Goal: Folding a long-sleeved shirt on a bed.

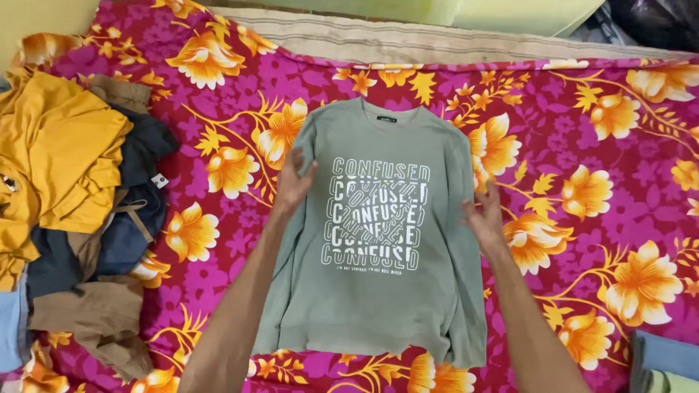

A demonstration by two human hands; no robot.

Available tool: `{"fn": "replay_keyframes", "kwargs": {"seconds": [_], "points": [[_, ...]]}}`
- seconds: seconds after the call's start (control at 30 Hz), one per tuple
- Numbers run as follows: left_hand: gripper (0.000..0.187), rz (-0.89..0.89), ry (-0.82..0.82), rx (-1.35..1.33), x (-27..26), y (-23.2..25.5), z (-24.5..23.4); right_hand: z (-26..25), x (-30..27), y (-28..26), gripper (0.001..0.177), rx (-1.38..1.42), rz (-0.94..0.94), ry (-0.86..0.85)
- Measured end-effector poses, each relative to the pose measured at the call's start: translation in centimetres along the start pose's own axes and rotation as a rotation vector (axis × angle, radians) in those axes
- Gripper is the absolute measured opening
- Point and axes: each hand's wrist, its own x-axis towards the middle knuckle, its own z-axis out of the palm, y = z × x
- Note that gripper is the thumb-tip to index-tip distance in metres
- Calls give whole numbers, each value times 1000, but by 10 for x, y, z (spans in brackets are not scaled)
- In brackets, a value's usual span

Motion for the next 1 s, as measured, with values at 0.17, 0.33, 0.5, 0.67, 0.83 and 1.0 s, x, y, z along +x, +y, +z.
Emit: {"fn": "replay_keyframes", "kwargs": {"seconds": [0.17, 0.33, 0.5, 0.67, 0.83, 1.0], "points": [[68, -94, 100, 411, -90, -86, -12, -11, -62, 124, 74, -533, -172, 256], [63, -143, 225, 700, -140, -99, -31, -7, -113, 100, 60, -842, 167, 408], [25, -405, 390, 391, -106, -42, -74, -40, -63, 92, 24, -371, 269, 550], [26, 197, 480, 195, -23, 31, -114, -72, -24, 3, 23, -538, -518, 822], [73, 445, 144, 120, 19, 29, -111, -46, -32, -74, 33, -510, -740, 604], [50, -225, 57, 266, -20, -55, -57, -37, -16, 64, 33, -434, -364, 343]]}}
